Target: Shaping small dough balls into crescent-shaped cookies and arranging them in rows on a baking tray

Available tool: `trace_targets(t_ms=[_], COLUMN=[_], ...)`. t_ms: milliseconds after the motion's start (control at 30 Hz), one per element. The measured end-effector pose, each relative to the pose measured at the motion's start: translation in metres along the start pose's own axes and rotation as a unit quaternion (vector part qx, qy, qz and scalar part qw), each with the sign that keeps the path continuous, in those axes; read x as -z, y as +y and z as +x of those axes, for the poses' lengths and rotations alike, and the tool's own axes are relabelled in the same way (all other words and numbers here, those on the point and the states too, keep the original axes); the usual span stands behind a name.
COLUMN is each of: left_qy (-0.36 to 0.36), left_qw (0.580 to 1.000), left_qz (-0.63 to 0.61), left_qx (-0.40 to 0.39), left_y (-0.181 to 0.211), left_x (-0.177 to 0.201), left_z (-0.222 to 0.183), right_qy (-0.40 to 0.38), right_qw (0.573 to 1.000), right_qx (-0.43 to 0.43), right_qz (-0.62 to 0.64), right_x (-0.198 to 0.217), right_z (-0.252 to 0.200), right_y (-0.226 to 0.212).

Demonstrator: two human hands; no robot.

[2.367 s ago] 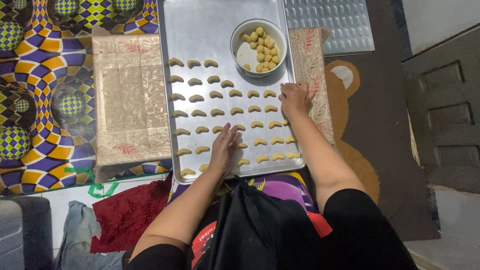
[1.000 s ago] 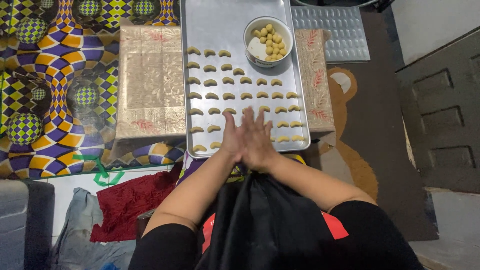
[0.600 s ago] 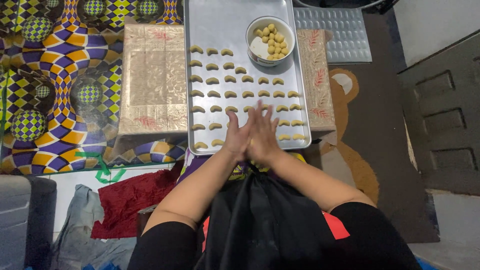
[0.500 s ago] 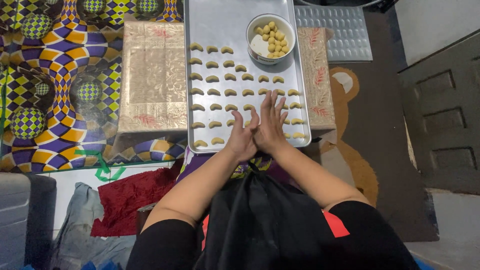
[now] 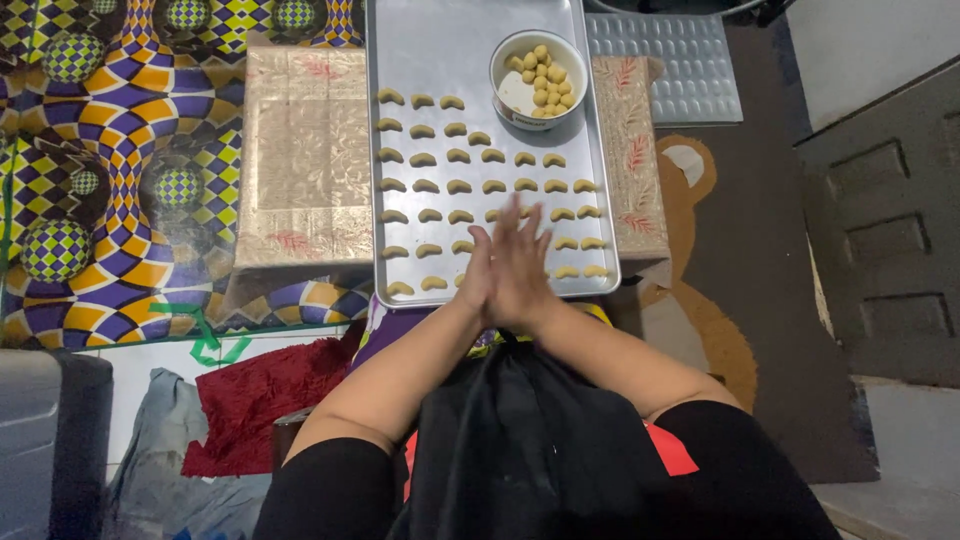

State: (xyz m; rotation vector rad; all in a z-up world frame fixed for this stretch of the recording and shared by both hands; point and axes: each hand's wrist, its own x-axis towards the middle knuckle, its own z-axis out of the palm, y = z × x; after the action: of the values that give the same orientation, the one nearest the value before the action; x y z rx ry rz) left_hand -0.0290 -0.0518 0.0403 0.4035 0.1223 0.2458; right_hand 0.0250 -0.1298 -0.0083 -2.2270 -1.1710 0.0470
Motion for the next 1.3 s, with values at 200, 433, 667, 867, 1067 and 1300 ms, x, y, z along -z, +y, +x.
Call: trace_targets(t_ms=[200,433,667,867,1067,1300], left_qy=[-0.05,0.063,0.115,-0.066,-0.01,0.008], left_qw=[0.982,0.995,0.928,0.994,0.988,0.987], left_qz=[-0.068,0.027,-0.33,0.05,0.126,0.113], left_qx=[0.17,0.078,0.13,0.076,0.09,0.112], left_y=[0.022,0.023,0.014,0.01,0.021,0.037], left_x=[0.036,-0.02,0.001,0.022,-0.007,-0.041], left_z=[-0.007,-0.012,-0.012,-0.002,-0.018,-0.019], right_qy=[-0.038,0.003,0.015,0.049,0.02,-0.021], right_qw=[0.998,1.0,0.998,0.99,0.996,0.998], right_qx=[-0.058,-0.007,-0.061,0.129,-0.065,-0.054], right_qz=[0.006,0.017,0.012,-0.011,0.05,-0.005], right_x=[0.01,0.014,0.016,0.019,0.027,0.013], right_z=[0.01,0.003,0.021,0.006,0.02,0.017], right_y=[-0.003,-0.024,-0.02,-0.03,-0.028,-0.008])
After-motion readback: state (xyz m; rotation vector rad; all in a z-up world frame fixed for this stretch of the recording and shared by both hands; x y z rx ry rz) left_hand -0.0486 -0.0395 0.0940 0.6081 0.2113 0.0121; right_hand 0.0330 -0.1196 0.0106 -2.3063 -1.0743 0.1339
